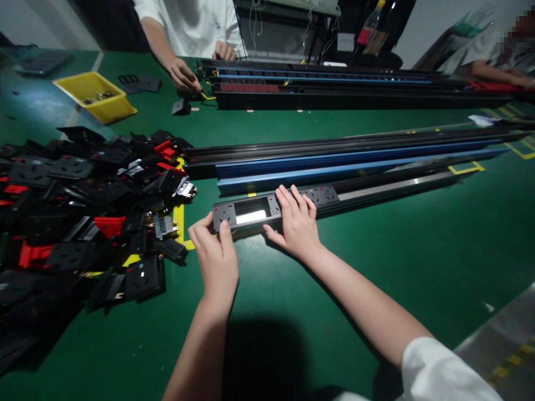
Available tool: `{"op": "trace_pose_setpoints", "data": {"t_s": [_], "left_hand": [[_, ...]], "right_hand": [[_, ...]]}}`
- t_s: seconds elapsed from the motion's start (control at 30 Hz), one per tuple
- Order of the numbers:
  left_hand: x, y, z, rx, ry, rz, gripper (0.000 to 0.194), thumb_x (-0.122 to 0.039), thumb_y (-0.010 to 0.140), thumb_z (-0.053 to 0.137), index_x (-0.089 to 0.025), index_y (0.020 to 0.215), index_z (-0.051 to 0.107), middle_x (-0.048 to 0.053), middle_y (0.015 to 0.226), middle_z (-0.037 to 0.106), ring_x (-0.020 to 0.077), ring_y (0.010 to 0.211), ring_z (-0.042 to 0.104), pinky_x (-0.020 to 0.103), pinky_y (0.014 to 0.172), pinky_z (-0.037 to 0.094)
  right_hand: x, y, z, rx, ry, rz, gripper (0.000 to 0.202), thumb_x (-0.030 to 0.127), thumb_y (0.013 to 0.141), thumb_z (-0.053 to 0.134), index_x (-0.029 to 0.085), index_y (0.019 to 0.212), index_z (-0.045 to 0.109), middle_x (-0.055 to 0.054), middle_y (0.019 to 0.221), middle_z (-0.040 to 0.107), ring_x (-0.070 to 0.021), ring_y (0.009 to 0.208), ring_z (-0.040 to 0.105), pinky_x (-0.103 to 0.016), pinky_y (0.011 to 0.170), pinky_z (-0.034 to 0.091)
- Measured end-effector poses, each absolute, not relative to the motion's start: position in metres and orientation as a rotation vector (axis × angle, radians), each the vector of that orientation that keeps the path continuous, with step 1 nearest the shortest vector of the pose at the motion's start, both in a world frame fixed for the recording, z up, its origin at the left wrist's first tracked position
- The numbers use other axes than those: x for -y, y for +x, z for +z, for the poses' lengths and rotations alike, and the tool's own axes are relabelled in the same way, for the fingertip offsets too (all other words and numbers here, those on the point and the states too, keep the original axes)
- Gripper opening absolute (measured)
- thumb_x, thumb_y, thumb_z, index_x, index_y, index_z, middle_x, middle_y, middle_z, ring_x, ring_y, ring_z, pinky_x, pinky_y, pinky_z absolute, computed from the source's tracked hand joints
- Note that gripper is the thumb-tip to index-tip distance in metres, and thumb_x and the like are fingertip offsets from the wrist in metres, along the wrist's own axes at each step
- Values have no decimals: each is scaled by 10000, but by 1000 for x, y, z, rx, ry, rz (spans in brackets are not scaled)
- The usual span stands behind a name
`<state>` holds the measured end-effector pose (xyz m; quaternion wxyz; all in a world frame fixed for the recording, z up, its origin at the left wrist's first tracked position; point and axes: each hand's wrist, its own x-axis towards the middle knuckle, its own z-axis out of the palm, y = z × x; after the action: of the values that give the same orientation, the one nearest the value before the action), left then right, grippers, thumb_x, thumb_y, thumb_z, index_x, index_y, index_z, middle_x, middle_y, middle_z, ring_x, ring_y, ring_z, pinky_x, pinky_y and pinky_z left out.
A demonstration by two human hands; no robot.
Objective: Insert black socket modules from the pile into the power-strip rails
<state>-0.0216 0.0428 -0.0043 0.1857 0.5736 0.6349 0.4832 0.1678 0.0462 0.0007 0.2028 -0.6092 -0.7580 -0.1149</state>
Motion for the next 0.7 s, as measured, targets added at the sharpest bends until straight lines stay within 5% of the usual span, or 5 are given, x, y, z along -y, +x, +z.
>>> {"op": "trace_pose_setpoints", "data": {"t_s": [0.37,0.7], "left_hand": [[-41,-14,6,-1691,1737,1239,336,-272,1019,327,-192,1181,610,105,1177,639,228,1152,585,402,1015,400],[-32,-3,12,-1841,1933,1061,343,-258,978,454,-308,1194,716,94,1324,579,312,1210,470,490,1009,312]], "right_hand": [[-47,167,1,2115,-1697,-309,813,574,940,472,105,1573,277,-133,1574,428,-312,1495,290,-460,1180,209],[-44,166,2,2148,-1679,-321,785,540,962,459,111,1586,252,-130,1615,357,-274,1510,286,-436,1210,181]]}}
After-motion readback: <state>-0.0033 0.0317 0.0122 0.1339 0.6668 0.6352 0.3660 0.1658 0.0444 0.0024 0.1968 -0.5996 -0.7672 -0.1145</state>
